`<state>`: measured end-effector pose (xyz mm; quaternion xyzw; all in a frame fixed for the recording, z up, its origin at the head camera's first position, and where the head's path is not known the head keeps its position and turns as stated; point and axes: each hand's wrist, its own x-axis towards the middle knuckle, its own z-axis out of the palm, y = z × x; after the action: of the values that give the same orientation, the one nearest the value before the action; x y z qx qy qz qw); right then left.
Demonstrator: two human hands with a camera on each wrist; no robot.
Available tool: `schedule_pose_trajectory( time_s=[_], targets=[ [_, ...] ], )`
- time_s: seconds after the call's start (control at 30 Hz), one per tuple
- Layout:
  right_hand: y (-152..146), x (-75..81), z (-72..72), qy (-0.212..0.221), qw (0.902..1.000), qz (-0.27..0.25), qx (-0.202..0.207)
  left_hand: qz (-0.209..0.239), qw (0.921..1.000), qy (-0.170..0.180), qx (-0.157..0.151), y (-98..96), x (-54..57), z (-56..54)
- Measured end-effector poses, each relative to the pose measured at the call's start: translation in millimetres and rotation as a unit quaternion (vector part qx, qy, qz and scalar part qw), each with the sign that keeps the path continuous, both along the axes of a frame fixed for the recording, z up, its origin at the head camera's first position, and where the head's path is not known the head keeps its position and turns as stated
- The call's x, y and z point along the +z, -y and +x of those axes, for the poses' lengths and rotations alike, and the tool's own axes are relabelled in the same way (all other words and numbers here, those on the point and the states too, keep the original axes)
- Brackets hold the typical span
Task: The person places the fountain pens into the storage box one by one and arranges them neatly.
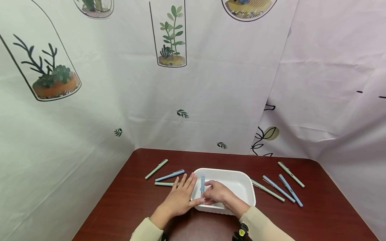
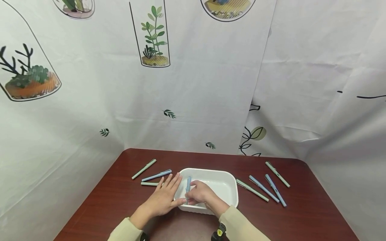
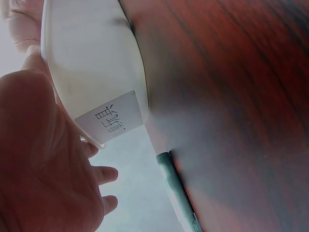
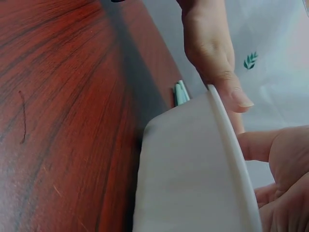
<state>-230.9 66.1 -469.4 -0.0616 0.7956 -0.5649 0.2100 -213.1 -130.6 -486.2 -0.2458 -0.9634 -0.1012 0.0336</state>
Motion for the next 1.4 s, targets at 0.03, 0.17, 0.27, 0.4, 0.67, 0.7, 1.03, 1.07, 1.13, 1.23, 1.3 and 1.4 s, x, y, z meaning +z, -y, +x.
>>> schedule_pose_trajectory(
  time_s=[0.03, 0.17, 0.27, 0.4, 0.67, 0.7, 1.03, 1.07, 1.13, 1.23, 1.3, 1.4],
  targets=[
    [-1, 1.4, 0.5, -0.002, 1.0, 0.002, 0.002, 0.002, 1.0, 0.002, -0.001, -0.1, 0.6, 0.4],
    [-7, 5.9, 2.5, -0.018, 0.9997, 0.015, 0.011, 0.012, 0.9999, 0.009, -0.003, -0.7, 3.0, 2.0],
    [-12, 9.9, 4.6, -0.034, 0.999, 0.025, 0.015, 0.014, 0.9998, 0.012, -0.001, -0.8, 3.1, 2.1],
    [-19, 15.4, 6.6, -0.053, 0.998, 0.031, 0.012, 0.008, 0.9999, 0.009, 0.004, -0.6, 0.8, 0.2],
    [-35, 24.6, 8.3, -0.081, 0.996, 0.037, -0.004, 0.012, 0.9999, 0.001, 0.006, -0.6, -1.5, -1.8],
    [-37, 26.0, 8.5, -0.081, 0.996, 0.038, -0.008, 0.012, 0.9999, 0.002, 0.006, -0.6, -1.4, -1.5],
    [-60, 36.0, 8.1, -0.08, 0.9939, 0.054, -0.054, 0.015, 0.9998, 0.003, 0.008, -0.8, -2.4, -0.1],
    [-62, 36.8, 7.7, -0.08, 0.9936, 0.054, -0.059, 0.014, 0.9999, 0.003, 0.008, -0.7, -2.6, -0.2],
    [-68, 38.7, 7.1, -0.078, 0.9931, 0.055, -0.068, 0.014, 0.9999, 0.004, 0.007, -0.3, -2.6, -0.1],
    [-76, 42.7, 6.7, -0.077, 0.9922, 0.057, -0.079, 0.014, 0.9999, 0.003, 0.005, -0.1, -1.9, 0.3],
    [-82, 45.0, 6.7, -0.077, 0.9915, 0.062, -0.084, 0.014, 0.9999, 0.001, 0.004, -0.1, -1.7, 0.2],
    [-91, 47.0, 6.3, -0.077, 0.9904, 0.068, -0.092, 0.014, 0.9999, 0.001, 0.002, -0.5, -1.7, 0.6]
  ],
)
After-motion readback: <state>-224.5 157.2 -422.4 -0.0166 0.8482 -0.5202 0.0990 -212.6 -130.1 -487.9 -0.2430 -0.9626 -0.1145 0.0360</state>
